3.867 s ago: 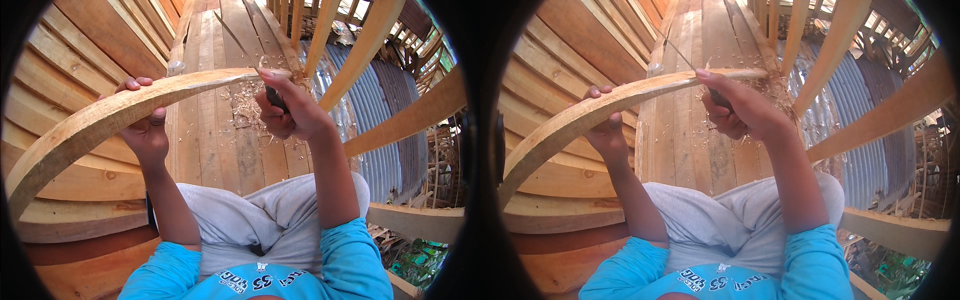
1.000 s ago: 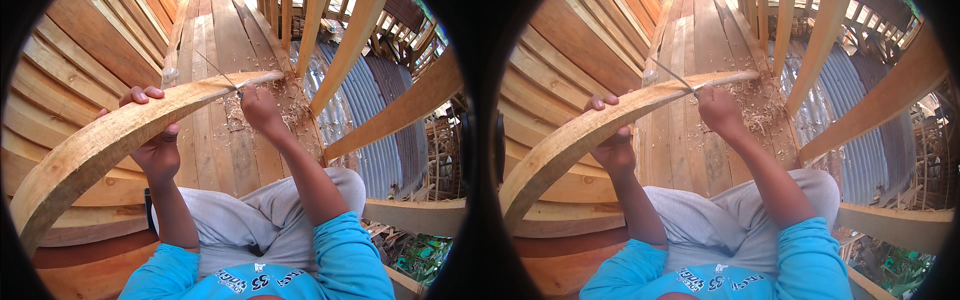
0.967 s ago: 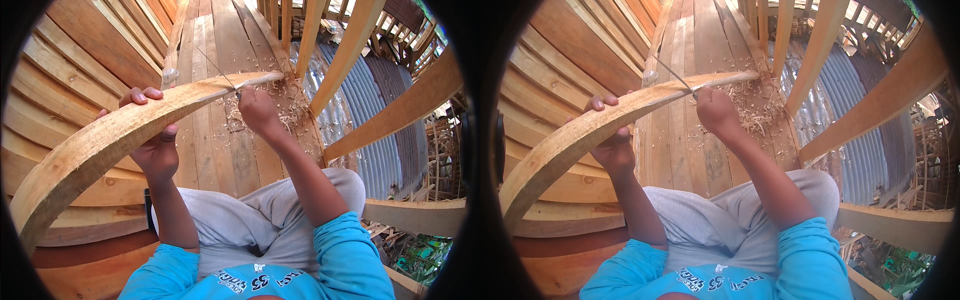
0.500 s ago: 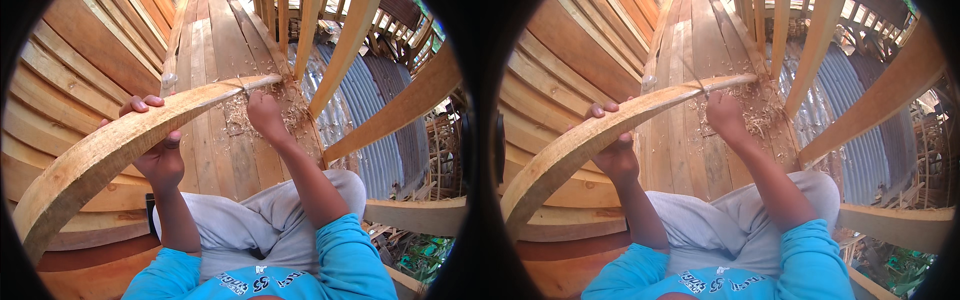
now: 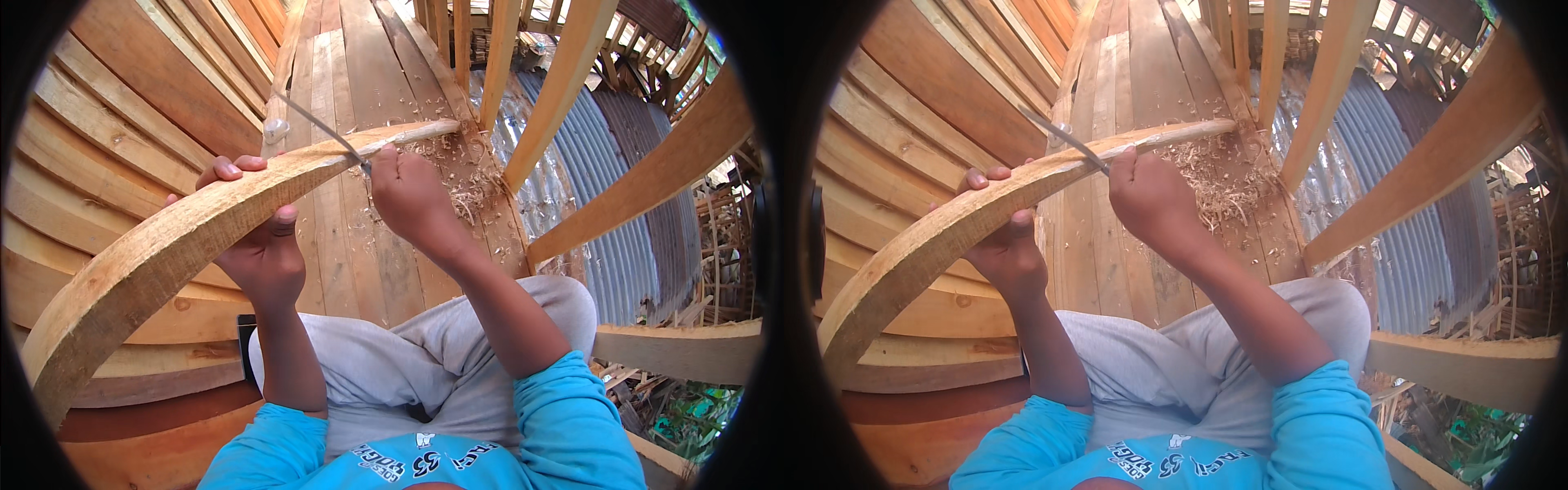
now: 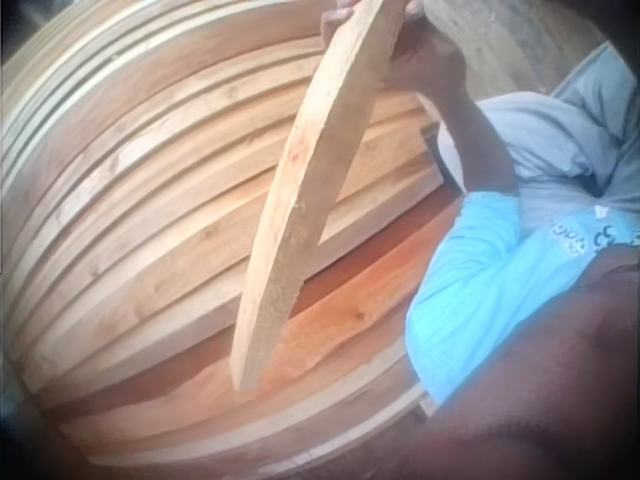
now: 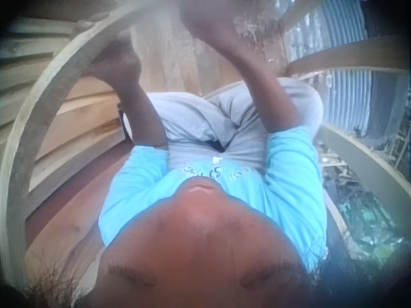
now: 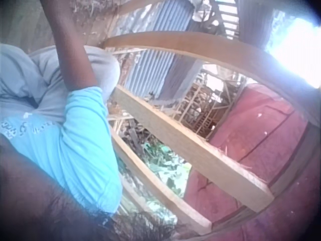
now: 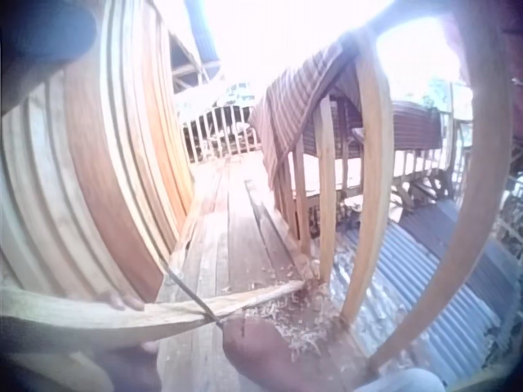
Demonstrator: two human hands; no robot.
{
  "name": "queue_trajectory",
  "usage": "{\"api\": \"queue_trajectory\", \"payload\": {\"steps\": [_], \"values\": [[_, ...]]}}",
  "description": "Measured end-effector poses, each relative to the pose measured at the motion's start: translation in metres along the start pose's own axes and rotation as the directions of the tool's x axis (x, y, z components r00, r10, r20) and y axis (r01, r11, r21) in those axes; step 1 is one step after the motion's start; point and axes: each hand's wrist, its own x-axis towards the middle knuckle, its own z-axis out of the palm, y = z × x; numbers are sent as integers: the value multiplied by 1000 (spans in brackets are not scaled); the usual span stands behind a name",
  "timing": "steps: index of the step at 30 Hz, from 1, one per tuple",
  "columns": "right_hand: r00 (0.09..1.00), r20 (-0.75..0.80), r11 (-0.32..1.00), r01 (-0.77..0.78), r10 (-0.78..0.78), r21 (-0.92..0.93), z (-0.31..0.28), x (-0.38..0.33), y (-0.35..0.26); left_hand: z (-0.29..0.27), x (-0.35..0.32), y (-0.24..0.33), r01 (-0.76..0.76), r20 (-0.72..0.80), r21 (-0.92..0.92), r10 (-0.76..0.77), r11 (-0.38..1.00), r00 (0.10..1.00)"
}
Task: The person sits cross-legged on a wooden floor and uses a knife to carve and shape a curved wooden piece. They repeatedly scrape the surface to remove shavings and refine the curve, occasionally pausing to clear debris from the work area.
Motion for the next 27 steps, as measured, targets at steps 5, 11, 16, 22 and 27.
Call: {"api": "queue_trajectory", "payload": {"steps": [5,11,16,22,27], "values": [[967,-166,978,-178,194,108,-8,35,75,13,-1,6,-17,25,-12,17,1000,1000],[995,95,995,-20,11,95,-8,5,1,22,-5,10,44,-103,42,-39,998,994],[999,30,995,-17,14,97,10,13,22,13,-3,7,117,-158,204,-86,972,984],[994,95,995,-65,58,74,9,12,24,-9,5,3,121,-104,-253,-152,960,983],[999,33,984,18,-24,178,11,10,30,-37,12,-5,109,-127,58,-100,992,987]]}}
